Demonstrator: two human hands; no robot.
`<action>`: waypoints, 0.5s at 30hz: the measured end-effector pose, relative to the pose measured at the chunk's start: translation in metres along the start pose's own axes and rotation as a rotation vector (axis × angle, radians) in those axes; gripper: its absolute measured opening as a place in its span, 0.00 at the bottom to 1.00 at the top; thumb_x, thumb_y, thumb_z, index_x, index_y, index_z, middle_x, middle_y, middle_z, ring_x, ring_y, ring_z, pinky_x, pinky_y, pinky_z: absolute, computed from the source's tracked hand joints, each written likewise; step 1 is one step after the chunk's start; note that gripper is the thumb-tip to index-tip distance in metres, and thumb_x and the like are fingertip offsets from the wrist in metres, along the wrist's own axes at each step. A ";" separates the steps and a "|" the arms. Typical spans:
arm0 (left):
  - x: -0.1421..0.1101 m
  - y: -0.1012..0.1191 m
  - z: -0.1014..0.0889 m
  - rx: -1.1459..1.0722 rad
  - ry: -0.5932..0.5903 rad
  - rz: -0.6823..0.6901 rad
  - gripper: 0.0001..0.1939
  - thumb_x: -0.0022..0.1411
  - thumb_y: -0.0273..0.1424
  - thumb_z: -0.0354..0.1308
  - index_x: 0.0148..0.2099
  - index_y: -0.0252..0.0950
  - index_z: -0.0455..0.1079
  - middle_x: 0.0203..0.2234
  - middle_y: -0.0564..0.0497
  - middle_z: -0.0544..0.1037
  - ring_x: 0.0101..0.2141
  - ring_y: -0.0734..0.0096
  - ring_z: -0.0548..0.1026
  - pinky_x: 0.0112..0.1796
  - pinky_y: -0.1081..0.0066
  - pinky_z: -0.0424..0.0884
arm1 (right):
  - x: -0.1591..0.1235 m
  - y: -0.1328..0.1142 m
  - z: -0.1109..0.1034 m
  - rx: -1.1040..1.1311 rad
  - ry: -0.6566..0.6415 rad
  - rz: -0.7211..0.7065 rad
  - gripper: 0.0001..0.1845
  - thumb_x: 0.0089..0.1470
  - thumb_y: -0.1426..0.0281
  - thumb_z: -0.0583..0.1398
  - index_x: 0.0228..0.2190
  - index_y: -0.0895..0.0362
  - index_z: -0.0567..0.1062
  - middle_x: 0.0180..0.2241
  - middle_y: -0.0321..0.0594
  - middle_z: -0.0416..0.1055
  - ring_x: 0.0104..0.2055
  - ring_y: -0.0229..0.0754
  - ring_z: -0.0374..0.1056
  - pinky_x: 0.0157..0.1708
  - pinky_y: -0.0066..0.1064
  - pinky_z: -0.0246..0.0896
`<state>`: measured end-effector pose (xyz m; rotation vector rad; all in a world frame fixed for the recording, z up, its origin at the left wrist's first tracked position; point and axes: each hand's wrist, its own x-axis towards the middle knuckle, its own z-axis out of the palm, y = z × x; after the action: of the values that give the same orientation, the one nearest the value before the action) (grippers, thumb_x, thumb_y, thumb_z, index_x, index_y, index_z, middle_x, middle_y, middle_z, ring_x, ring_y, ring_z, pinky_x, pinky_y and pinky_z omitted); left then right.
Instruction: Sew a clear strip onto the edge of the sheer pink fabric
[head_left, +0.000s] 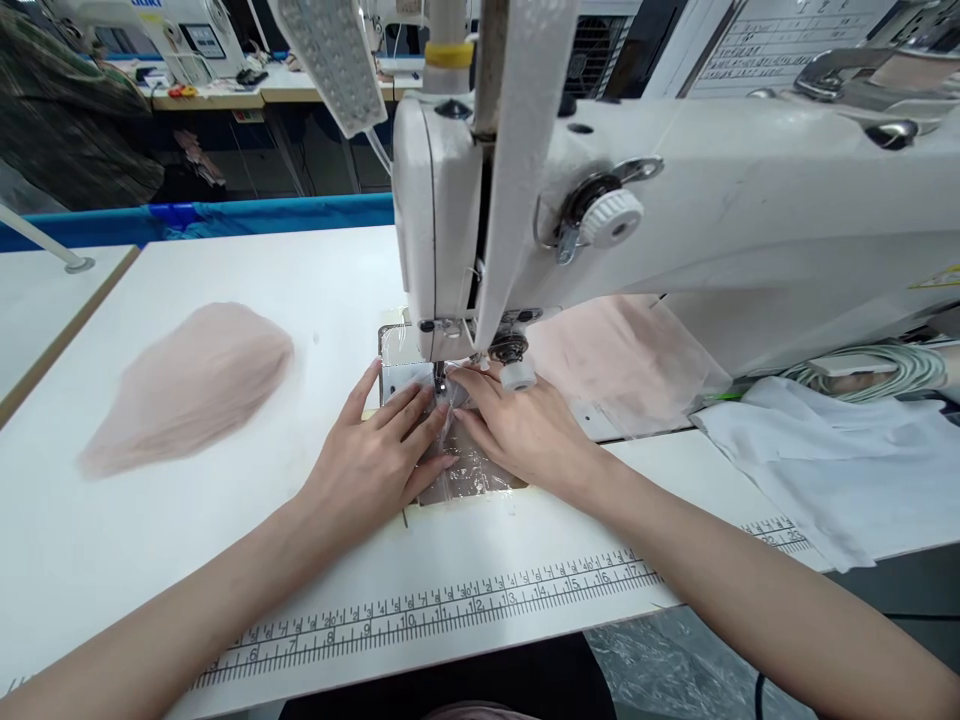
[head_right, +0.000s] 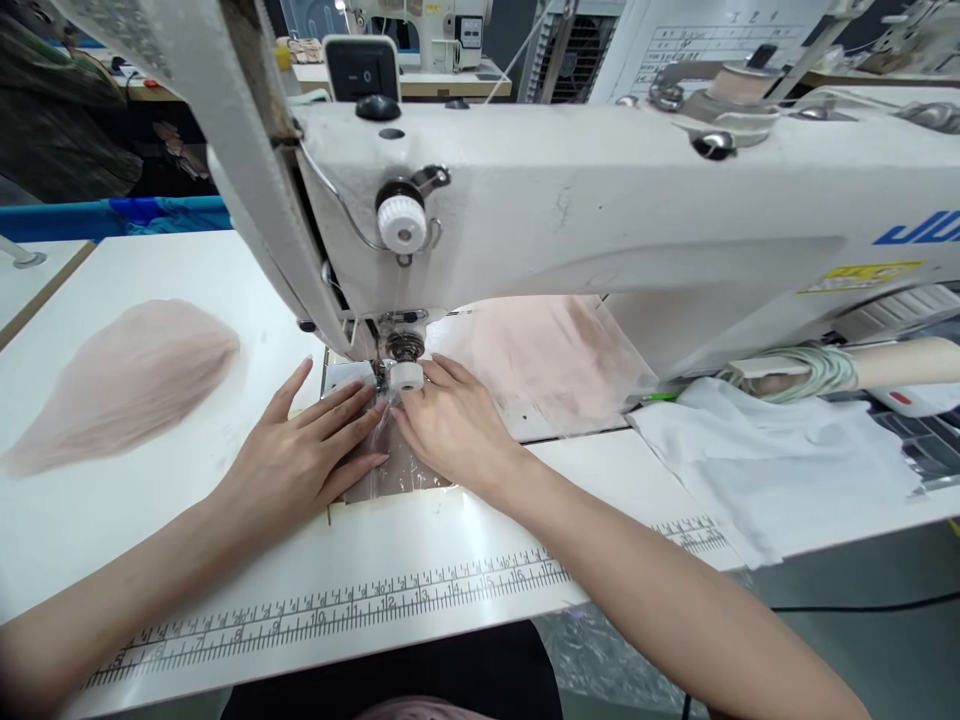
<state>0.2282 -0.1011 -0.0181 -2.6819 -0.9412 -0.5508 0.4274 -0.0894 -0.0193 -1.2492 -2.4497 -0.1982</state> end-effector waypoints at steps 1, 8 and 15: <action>0.000 0.000 0.000 0.001 0.004 -0.001 0.22 0.70 0.39 0.47 0.53 0.27 0.70 0.46 0.38 0.77 0.51 0.54 0.74 0.60 0.43 0.53 | 0.000 0.000 0.000 -0.001 0.004 -0.002 0.14 0.60 0.72 0.53 0.43 0.65 0.73 0.40 0.50 0.77 0.47 0.47 0.70 0.51 0.39 0.62; -0.002 0.000 0.003 0.005 -0.009 -0.020 0.22 0.70 0.40 0.46 0.54 0.28 0.69 0.48 0.39 0.76 0.52 0.56 0.73 0.60 0.43 0.53 | -0.001 -0.001 0.000 0.001 0.009 -0.011 0.14 0.61 0.73 0.52 0.45 0.64 0.72 0.37 0.48 0.78 0.45 0.47 0.71 0.49 0.40 0.64; -0.007 -0.006 -0.006 -0.085 0.006 0.037 0.29 0.65 0.47 0.50 0.55 0.27 0.67 0.49 0.39 0.76 0.52 0.55 0.73 0.62 0.44 0.50 | -0.006 0.001 -0.003 0.072 0.065 -0.104 0.15 0.60 0.73 0.53 0.47 0.64 0.70 0.40 0.46 0.77 0.41 0.44 0.72 0.47 0.39 0.64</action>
<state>0.2175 -0.1023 -0.0145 -2.7650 -0.8842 -0.6038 0.4326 -0.0943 -0.0190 -1.0697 -2.4453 -0.1749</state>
